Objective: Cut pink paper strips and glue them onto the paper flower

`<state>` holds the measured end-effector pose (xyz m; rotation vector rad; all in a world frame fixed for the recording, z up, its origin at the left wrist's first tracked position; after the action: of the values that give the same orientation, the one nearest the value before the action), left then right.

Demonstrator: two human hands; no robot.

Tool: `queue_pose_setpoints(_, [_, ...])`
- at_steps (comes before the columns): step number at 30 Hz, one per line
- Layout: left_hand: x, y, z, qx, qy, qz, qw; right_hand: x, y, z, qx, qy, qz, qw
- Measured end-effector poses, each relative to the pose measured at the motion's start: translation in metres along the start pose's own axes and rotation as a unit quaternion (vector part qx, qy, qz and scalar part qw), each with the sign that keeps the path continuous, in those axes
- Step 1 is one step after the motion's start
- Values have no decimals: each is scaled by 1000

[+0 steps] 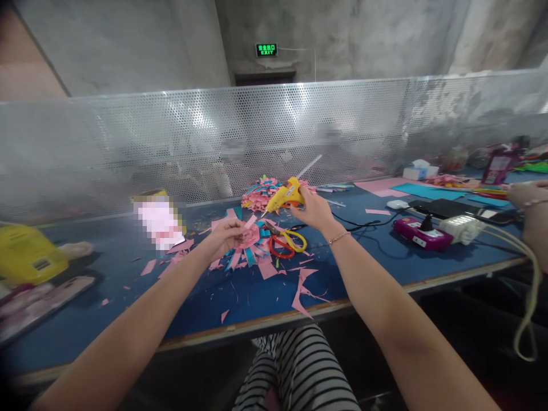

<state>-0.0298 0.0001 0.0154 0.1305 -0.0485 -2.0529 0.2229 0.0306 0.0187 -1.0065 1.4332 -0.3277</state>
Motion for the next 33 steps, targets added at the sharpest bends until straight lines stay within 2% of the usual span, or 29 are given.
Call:
queue_pose_setpoints(8, [0, -1, -2, -15, -2, 2, 1000, 2, -2, -8, -14, 10, 22, 1000])
queue_pose_setpoints(13, [1, 1, -1, -33, 4, 2, 999, 1, -2, -11, -12, -6, 33, 999])
queue_pose_setpoints(21, [2, 6, 0, -73, 5, 5, 997, 1, 0, -11, 4, -26, 6, 1000])
queue_pose_setpoints(33, [0, 4, -4, -121, 4, 4, 993, 0, 2, -5, 15, -66, 4, 998])
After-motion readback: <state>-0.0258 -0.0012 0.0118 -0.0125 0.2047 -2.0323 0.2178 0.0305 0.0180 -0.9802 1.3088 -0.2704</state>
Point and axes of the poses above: each hand's wrist, its own x-axis away from the middle knuckle, its own y-axis out of the palm, z = x × y, the point moved 1 cm from there along -x, towards the middle knuckle, and after that the axes turned 8 degrees about -z, right-handed, at the moved point
